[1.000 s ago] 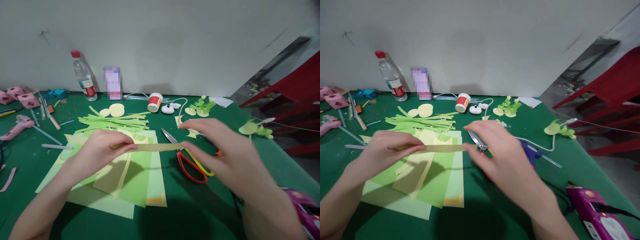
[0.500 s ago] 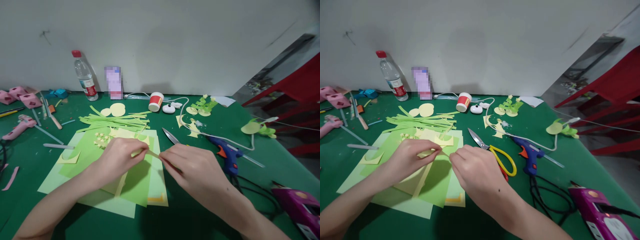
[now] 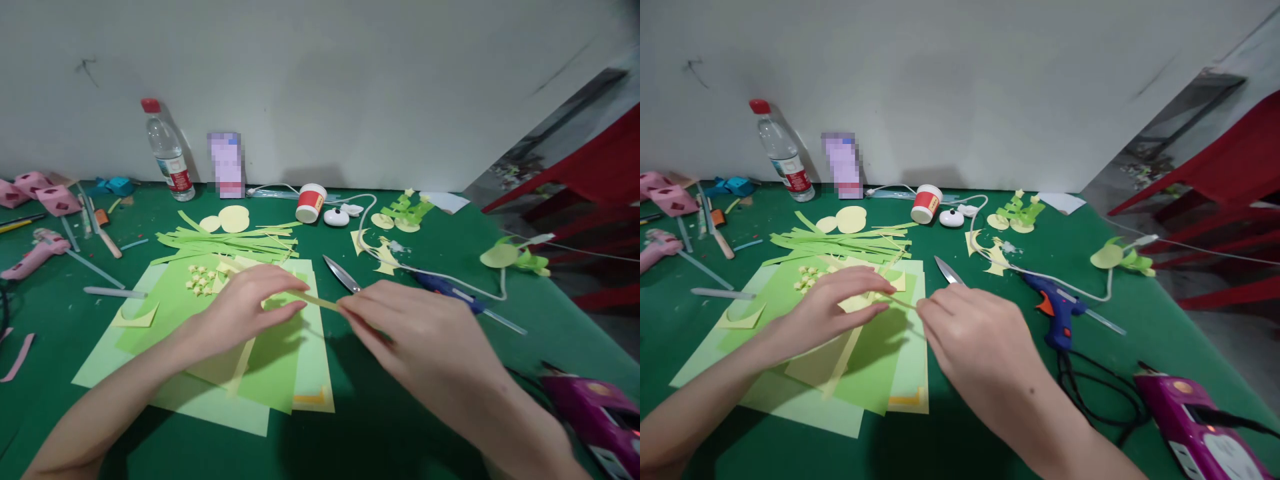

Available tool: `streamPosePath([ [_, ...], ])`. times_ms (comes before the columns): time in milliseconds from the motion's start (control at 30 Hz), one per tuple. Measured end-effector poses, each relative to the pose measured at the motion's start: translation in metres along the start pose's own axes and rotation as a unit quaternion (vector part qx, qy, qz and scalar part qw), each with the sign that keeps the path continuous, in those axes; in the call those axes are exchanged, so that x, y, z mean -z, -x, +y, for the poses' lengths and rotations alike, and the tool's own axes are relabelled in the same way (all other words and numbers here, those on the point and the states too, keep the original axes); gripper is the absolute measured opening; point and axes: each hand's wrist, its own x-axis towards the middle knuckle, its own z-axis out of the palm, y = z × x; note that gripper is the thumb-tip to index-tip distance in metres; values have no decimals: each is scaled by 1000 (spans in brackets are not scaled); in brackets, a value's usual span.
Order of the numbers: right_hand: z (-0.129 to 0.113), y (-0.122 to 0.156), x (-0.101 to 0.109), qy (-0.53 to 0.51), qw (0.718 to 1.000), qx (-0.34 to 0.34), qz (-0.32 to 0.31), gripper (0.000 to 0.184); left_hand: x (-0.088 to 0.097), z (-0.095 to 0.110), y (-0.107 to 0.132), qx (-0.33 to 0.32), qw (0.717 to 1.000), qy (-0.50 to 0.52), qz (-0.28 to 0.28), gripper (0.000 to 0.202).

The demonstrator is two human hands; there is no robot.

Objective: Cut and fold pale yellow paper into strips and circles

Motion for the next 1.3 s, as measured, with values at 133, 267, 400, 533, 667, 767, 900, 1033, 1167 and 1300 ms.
streamPosePath([
  [133,-14,-3,-11,-12,1000,19,7,28,-6,9,3,-70,996,-55,9,15],
  [267,-12,-2,-8,-14,999,23,30,26,-1,3,4,-59,992,-100,47,12],
  [400,-2,1,3,1,998,4,58,24,7,-15,-1,-23,984,-140,104,13],
  [533,8,4,14,26,998,-21,52,26,12,-33,-6,21,984,-139,110,14],
  [667,17,15,25,54,996,-41,49,26,21,-52,-11,81,980,-116,137,13],
  [767,24,28,37,25,996,-41,75,13,30,-74,-11,122,972,-104,170,11],
  [900,26,29,49,-34,982,-150,106,12,34,-98,-9,184,961,-46,201,10],
  [1033,23,0,35,-229,944,-236,38,15,16,-79,-10,202,969,108,97,19],
  [1167,16,-27,-3,-476,828,-275,-106,18,-12,-31,-4,190,938,280,-70,25],
  [1300,2,-29,-37,-486,827,-270,-83,18,-38,-4,9,225,903,356,-81,28],
])
